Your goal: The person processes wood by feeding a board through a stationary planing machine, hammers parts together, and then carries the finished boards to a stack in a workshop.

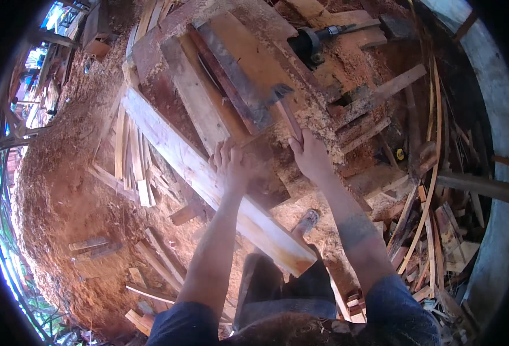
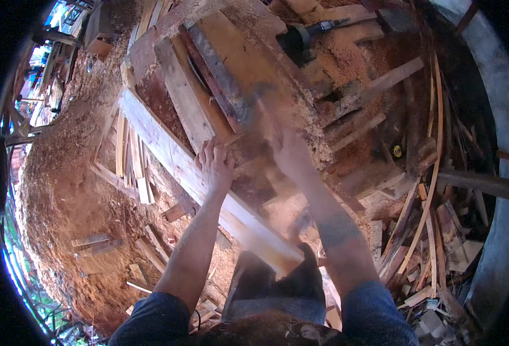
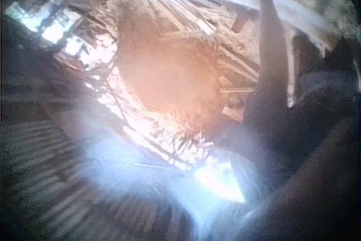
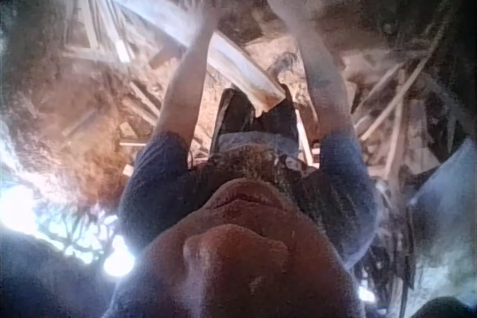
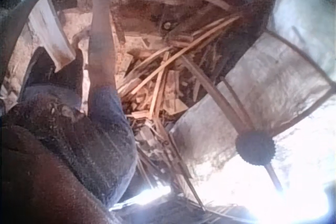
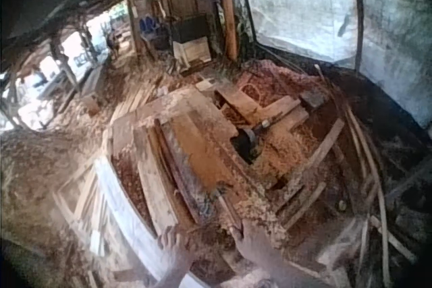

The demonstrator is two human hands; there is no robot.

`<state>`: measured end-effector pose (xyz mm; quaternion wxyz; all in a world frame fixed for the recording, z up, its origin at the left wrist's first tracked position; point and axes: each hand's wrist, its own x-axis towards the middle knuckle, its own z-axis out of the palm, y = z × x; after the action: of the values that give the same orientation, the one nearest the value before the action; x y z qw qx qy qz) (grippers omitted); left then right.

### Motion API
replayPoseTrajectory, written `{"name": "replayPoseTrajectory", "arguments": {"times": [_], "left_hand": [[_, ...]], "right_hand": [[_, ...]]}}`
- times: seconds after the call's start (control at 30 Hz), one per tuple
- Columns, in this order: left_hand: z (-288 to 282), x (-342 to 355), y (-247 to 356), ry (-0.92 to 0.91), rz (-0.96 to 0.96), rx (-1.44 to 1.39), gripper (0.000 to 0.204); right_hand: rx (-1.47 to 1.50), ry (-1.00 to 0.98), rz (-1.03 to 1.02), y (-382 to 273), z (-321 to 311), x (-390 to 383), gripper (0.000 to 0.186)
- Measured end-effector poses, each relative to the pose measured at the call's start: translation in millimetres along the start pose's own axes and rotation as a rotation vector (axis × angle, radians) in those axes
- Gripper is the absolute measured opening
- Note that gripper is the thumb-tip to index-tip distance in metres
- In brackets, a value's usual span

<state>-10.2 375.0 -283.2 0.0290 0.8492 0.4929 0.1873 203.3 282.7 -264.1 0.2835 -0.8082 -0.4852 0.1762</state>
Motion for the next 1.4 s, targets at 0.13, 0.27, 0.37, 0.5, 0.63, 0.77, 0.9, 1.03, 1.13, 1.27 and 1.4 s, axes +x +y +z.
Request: {"name": "replayPoseTrajectory", "arguments": {"times": [0.13,0.27,0.37,0.5,0.63,0.77,0.9,1.03,1.13,1.27,1.4], "left_hand": [[-2.9,-17.1,-19.0,-0.032,-0.028,0.018,0.036],[1.7,-14.0,-10.5,-0.085,-0.012,0.02,0.038],[1.0,-11.7,-0.4,-0.057,-0.023,-0.014,0.039],[-4.5,-22.1,-15.5,-0.05,-0.026,0.024,0.04],[-3.5,-16.1,-14.8,-0.04,0.001,0.018,0.041],[4.4,-6.5,0.4,-0.018,0.055,0.056,0.038],[9.9,-14.3,-12.6,-0.063,0.059,0.054,0.038],[18.1,-33.0,-28.0,-0.006,0.047,0.113,0.03],[16.5,-24.1,-13.8,0.051,0.119,0.097,0.032],[16.5,-18.6,8.4,0.036,0.106,-0.016,0.042],[15.0,-19.6,-8.4,-0.135,-0.107,-0.354,0.057]], "right_hand": [[0.277,0.237,0.117,-65.3,-63.7,-18.7,0.035],[0.47,0.345,0.321,-34.7,-14.9,-26.2,0.055],[0.138,0.084,0.302,3.0,0.2,-16.7,0.05],[0.272,0.067,0.26,-38.3,-53.0,-25.2,0.042],[0.177,0.585,0.111,-30.2,-17.8,-23.6,0.034],[0.037,0.03,0.182,26.8,-15.2,-6.9,0.034],[0.121,0.084,0.321,55.4,-101.3,-61.2,0.033],[-0.083,0.25,0.463,175.3,-143.5,-133.6,0.032],[-0.237,0.233,0.575,273.0,-185.8,-145.1,0.036],[-0.647,0.135,0.516,402.4,-186.6,-132.5,0.027],[-0.946,0.021,0.473,464.7,-171.9,-103.6,0.022]]}}
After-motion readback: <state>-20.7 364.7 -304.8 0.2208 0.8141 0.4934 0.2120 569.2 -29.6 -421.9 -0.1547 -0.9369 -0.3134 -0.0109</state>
